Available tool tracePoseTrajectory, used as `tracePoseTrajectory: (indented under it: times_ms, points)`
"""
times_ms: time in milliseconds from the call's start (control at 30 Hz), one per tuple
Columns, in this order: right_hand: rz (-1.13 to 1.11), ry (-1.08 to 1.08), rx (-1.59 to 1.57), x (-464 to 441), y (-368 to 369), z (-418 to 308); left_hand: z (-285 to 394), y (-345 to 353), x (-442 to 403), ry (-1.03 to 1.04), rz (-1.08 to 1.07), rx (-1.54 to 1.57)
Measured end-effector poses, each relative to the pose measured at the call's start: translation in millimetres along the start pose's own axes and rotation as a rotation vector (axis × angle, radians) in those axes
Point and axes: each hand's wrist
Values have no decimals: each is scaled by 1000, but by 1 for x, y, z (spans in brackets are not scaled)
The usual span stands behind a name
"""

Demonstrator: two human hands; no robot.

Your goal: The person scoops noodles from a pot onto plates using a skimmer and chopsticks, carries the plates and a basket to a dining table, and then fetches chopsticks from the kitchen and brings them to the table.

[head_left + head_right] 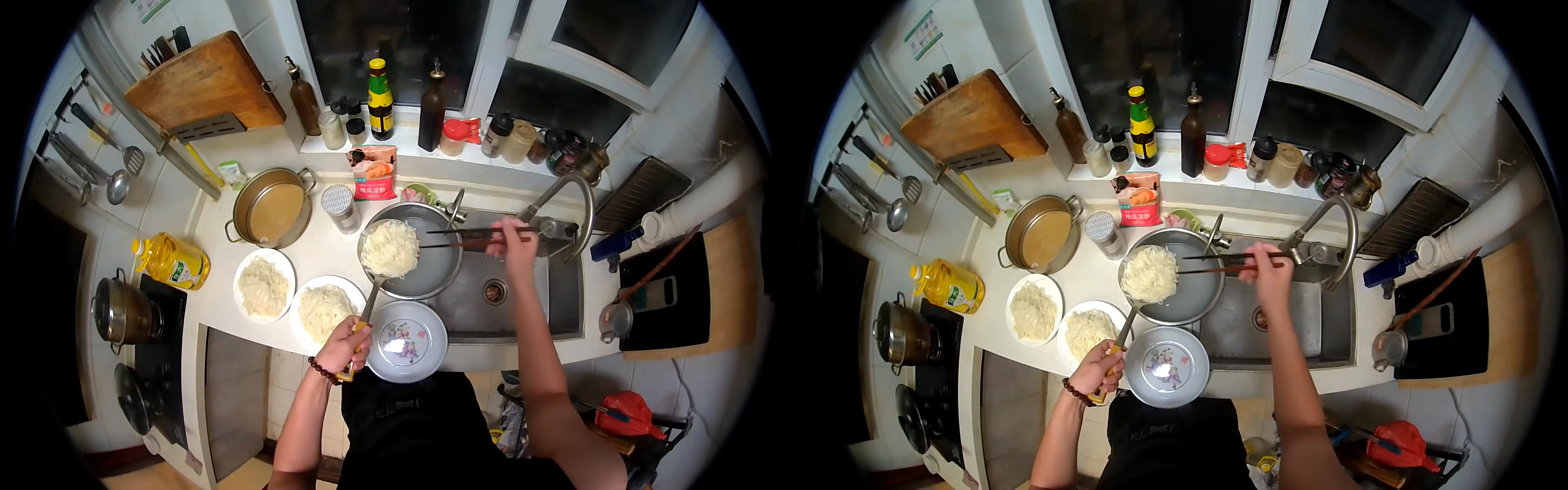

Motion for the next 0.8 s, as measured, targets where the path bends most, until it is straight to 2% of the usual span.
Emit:
tracePoseTrajectory:
  times_ms: [100,300,433,533,667,800]
  points:
    - [67,64,9,-6,-24,27,9,-1,4,11,18,-11]
    - [115,74,473,-50,-5,128,29,5,9,21,54,-64]
    - [46,110,382,-63,31,156,39,12,14,21,64,-65]
    - [-101,195,271,-61,59,170,45,15,19,21,80,-67]
    - [-225,205,238,-62,79,181,49,15,23,33,78,-59]
    - [-210,236,253,-58,73,180,51,16,25,34,88,-62]
Point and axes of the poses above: each hand's wrist, its own x-axis away from the middle knuckle, its own y-axis out of the palm, z = x × y, and after that the axes turned 12 degrees about y, right-handed
